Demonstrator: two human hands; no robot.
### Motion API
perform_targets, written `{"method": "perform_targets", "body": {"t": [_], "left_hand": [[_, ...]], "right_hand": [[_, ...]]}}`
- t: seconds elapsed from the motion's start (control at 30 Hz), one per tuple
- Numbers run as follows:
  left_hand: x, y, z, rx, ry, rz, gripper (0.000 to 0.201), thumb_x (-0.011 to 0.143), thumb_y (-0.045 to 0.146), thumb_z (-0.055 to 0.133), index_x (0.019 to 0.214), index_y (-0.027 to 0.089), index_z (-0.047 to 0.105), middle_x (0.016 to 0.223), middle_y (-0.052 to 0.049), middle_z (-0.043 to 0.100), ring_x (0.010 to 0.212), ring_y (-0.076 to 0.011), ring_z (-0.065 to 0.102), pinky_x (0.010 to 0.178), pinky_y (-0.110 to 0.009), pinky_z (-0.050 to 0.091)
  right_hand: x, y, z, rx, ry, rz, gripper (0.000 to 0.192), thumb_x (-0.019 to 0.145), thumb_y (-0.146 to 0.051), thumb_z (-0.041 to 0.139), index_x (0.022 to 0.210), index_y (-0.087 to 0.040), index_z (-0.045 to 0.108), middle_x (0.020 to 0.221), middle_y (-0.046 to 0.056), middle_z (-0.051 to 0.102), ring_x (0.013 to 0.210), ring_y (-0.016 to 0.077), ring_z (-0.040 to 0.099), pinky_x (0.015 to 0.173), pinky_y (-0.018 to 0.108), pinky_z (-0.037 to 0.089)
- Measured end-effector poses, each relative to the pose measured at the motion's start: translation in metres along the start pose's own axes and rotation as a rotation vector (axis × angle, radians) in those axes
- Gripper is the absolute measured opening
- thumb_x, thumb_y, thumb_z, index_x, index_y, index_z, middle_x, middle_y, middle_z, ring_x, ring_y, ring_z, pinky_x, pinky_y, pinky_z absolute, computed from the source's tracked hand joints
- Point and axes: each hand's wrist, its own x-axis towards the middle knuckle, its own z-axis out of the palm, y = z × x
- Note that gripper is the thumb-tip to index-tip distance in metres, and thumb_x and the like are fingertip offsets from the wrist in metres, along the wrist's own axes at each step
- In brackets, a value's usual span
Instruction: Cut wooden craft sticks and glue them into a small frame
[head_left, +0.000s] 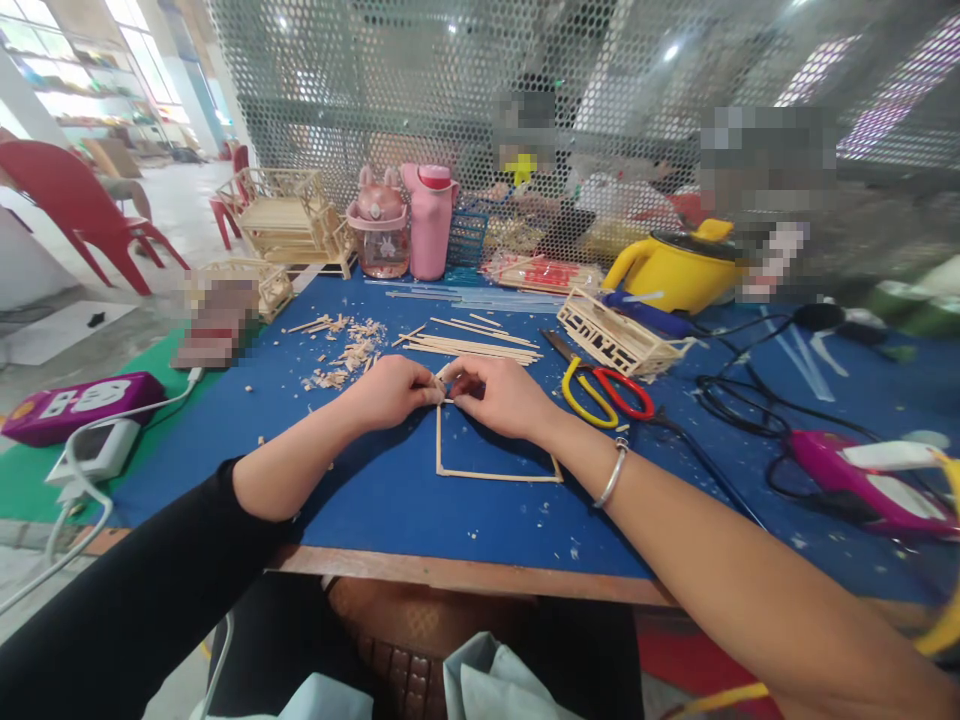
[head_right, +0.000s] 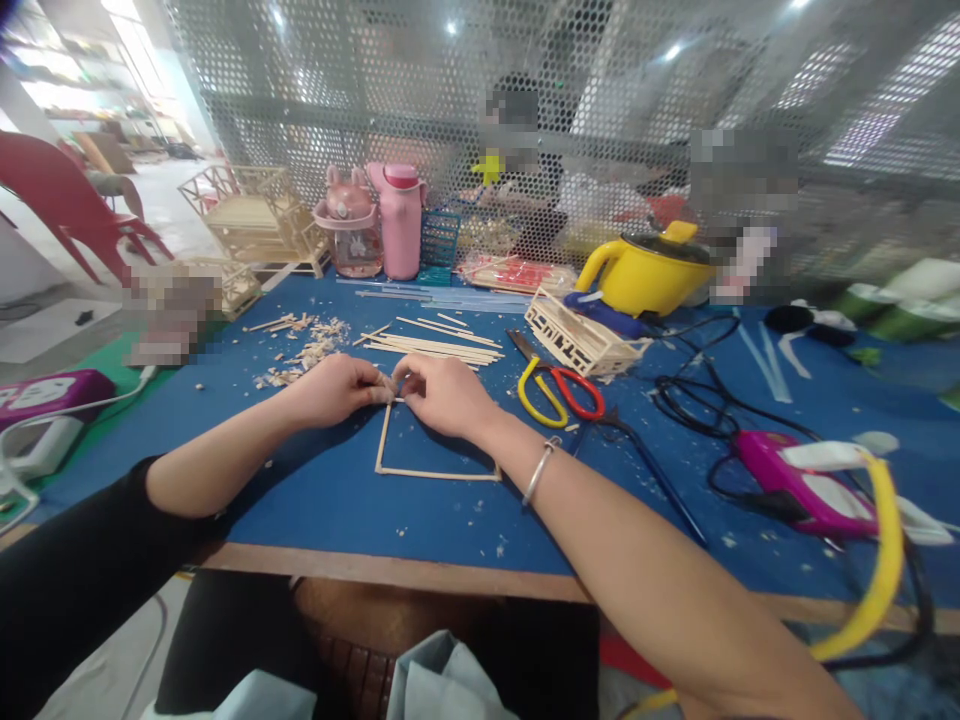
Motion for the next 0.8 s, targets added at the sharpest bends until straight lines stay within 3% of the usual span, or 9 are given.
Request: {"method": "perform_targets", "body": {"t": [0.1, 0.37, 0.8], "left_hand": [[0.0002, -0.0005, 0.0012, -0.013, 0.0, 0.008, 0.025, 0.079, 0.033, 0.052, 0.086, 0.019, 0.072, 0.085, -0.001, 0.073, 0.076, -0.0155, 0.062, 0.069, -0.023, 0.044], [0.0005, 0.0006, -0.0009, -0.087, -0.022, -0.015, 0.026, 0.078, 0.033, 0.053, 0.088, 0.019, 0.073, 0.088, -0.001, 0.074, 0.077, -0.0161, 0.064, 0.071, -0.024, 0.046], [-0.0018, 0.0038, 0.002, 0.061, 0.026, 0.035, 0.025, 0.079, 0.033, 0.052, 0.085, 0.021, 0.073, 0.083, -0.003, 0.072, 0.075, -0.0169, 0.062, 0.068, -0.025, 0.042]], "right_hand": [[0.0006, -0.0001, 0.0, 0.013, 0.0, 0.022, 0.026, 0.072, -0.012, 0.061, 0.096, -0.021, 0.061, 0.078, 0.001, 0.07, 0.073, 0.0144, 0.065, 0.067, 0.024, 0.044], [0.0016, 0.0003, -0.0006, -0.001, -0.018, 0.024, 0.026, 0.072, -0.011, 0.06, 0.097, -0.021, 0.059, 0.079, 0.001, 0.07, 0.074, 0.0145, 0.065, 0.067, 0.024, 0.043], [0.0006, -0.0002, 0.0006, -0.002, -0.001, 0.025, 0.025, 0.072, -0.009, 0.058, 0.094, -0.021, 0.06, 0.078, 0.0, 0.07, 0.073, 0.0143, 0.065, 0.067, 0.024, 0.044]]}}
